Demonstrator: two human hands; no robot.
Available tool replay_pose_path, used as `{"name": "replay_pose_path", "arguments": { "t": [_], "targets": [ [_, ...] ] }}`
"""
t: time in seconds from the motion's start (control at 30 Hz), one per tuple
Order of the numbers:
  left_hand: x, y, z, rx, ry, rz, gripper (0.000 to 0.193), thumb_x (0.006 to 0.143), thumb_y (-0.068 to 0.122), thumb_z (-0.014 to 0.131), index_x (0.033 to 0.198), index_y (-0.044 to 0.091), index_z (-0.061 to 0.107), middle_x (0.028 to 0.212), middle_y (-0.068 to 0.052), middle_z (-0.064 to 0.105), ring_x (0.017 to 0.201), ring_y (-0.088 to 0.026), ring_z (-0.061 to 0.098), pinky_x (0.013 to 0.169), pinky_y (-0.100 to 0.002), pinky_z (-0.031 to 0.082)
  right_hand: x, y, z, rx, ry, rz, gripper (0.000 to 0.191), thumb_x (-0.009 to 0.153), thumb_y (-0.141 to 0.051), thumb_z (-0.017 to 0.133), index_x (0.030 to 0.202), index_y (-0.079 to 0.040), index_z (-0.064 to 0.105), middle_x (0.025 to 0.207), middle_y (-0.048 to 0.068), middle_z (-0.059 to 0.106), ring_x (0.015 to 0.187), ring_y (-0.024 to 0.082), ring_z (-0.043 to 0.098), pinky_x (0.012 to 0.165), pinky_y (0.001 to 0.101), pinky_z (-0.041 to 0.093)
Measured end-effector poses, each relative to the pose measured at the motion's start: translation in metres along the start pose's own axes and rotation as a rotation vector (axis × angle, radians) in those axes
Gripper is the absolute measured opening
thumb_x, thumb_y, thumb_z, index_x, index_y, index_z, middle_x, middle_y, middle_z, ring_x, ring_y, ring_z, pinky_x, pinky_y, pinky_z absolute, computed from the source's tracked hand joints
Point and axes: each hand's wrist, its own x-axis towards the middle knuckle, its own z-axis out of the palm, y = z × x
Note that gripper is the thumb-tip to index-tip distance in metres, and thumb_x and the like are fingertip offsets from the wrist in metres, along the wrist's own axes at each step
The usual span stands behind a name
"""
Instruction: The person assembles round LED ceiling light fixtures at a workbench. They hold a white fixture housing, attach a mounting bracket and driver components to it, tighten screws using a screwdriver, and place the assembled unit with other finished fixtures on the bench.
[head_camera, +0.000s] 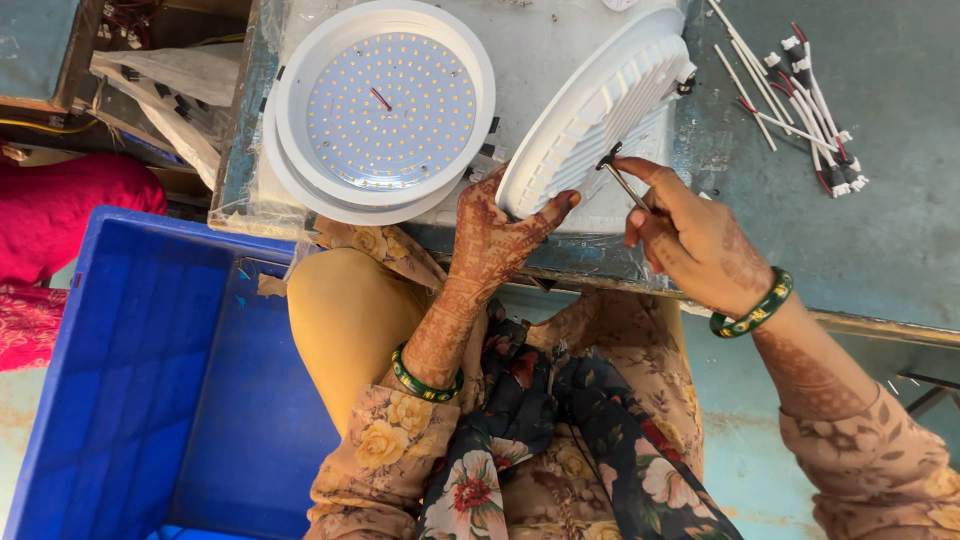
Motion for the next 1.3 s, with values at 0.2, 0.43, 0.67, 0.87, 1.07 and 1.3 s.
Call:
{"name": "replay_pose_path", "arguments": {
  "t": [0.2,0.43,0.67,0.87,1.07,1.3],
  "targets": [
    [0.002,-0.003,0.002,0.041,0.014,0.094,0.044,0.086,0.022,0.084,0.121,-0.001,0.071,0.104,-0.010,0.080,0.091,-0.011,0.073,0.081,-0.029,0.060,-0.001,0.004,0.006,0.137,0.018,0.021,0.055,0.102,-0.004,0.048,0.156,-0.016,0.043,0.070,0.000,0.053,0.054,0.008,0.047,0.051,0.0270,0.043],
    [0.005,-0.004,-0.004,0.077,0.034,-0.072,0.039,0.083,0.025,0.085,0.110,-0.002,0.077,0.090,-0.011,0.081,0.076,-0.014,0.073,0.069,-0.030,0.059,-0.003,0.024,0.017,0.234,-0.109,0.109,0.071,0.102,-0.006,0.047,0.167,-0.025,0.025,0.068,0.001,0.049,0.052,0.008,0.044,0.047,0.0253,0.044],
    [0.002,-0.005,0.001,0.034,0.048,0.043,0.044,0.084,0.024,0.084,0.118,-0.002,0.072,0.098,-0.009,0.080,0.083,-0.012,0.073,0.072,-0.029,0.060,-0.004,0.093,-0.005,0.192,0.281,0.004,0.060,0.100,0.004,0.053,0.158,-0.007,0.044,0.105,0.007,0.057,0.074,0.011,0.059,0.063,0.0233,0.051],
    [0.001,-0.003,0.000,0.034,0.037,0.045,0.043,0.084,0.023,0.084,0.117,-0.003,0.073,0.097,-0.009,0.080,0.082,-0.012,0.073,0.073,-0.029,0.060,0.036,0.160,-0.006,-0.468,0.515,-0.202,0.057,0.089,0.012,0.060,0.145,0.006,0.055,0.131,0.023,0.051,0.110,0.032,0.060,0.092,0.0377,0.051],
    [0.003,-0.005,-0.002,0.022,0.030,-0.011,0.040,0.084,0.021,0.084,0.114,-0.003,0.074,0.095,-0.010,0.080,0.080,-0.012,0.072,0.072,-0.029,0.059,0.053,0.175,0.001,-0.588,0.488,-0.152,0.047,0.091,0.001,0.066,0.139,0.000,0.064,0.136,0.019,0.055,0.124,0.037,0.053,0.103,0.0502,0.042],
    [0.000,-0.005,0.001,-0.025,0.009,0.061,0.045,0.086,0.020,0.083,0.122,-0.003,0.071,0.104,-0.009,0.079,0.089,-0.011,0.073,0.078,-0.028,0.060,0.052,0.206,-0.034,-0.663,0.688,-0.079,0.037,0.099,-0.012,0.074,0.135,-0.006,0.067,0.135,0.015,0.055,0.130,0.035,0.049,0.106,0.0549,0.035]
  ]
}}
